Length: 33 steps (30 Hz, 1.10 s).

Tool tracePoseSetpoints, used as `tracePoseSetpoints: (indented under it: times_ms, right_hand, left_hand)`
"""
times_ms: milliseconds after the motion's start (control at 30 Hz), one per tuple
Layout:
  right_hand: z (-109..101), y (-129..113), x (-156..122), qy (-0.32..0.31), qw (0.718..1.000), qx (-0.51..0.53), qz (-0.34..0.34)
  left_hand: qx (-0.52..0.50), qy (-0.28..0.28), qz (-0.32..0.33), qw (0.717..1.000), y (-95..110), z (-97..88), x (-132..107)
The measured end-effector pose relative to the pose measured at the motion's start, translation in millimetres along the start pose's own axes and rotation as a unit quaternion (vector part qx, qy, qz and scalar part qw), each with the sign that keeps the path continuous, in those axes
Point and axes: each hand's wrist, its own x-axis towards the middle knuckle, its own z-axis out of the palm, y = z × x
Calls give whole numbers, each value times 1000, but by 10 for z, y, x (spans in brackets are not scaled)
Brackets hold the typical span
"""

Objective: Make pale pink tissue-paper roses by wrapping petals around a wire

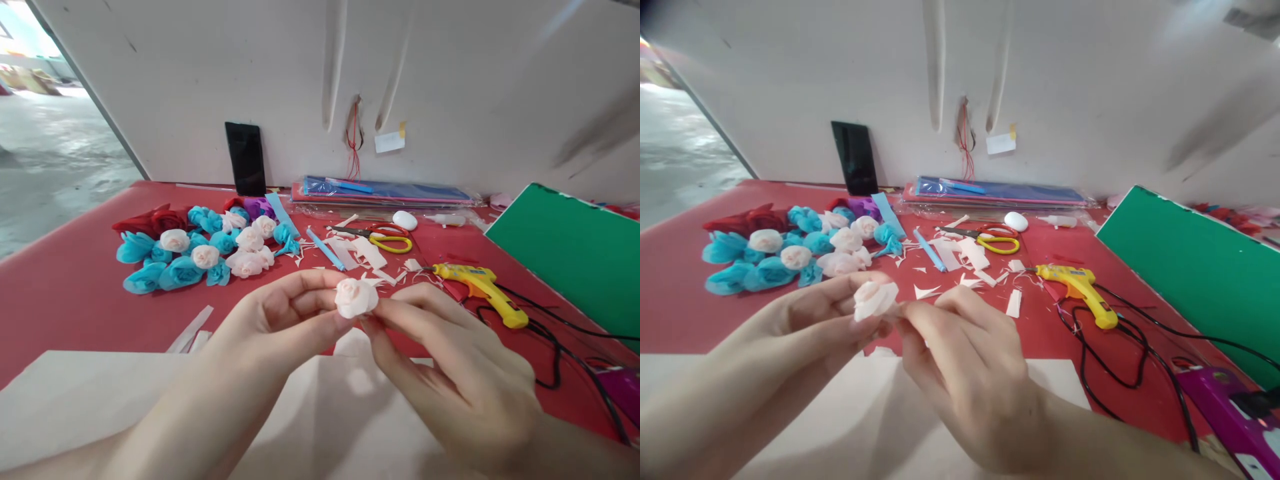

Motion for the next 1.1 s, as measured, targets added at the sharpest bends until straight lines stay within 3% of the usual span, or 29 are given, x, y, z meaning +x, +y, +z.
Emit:
tracePoseSetpoints:
  times_ms: [100,233,367,467,567,667,833,1100]
  right_hand:
    - [24,11,10,22,999,23,27]
    - [52,38,25,41,969,172,173]
    - [45,56,42,-25,853,409,324]
    - [48,56,47,-74,771,519,363]
    - [78,58,32,-102,719,584,363]
    - [111,65,7,-110,685,622,362]
    - [126,63,3,-114,661,644,368]
    - [102,34,-18,-134,678,617,376]
  left_hand:
    - [-12,-2,14,1000,-7,4,-25]
    - [8,-2,40,999,-23,1,-14]
    - [37,-6,75,996,-27,5,58]
    - [43,-26,92,994,-18,16,81]
    - [29,-38,107,993,-22,17,63]
    - [9,-52,112,992,-41,13,38]
    - [-31,-69,114,991,-25,41,21]
    - [35,-23,112,993,3,34,-3]
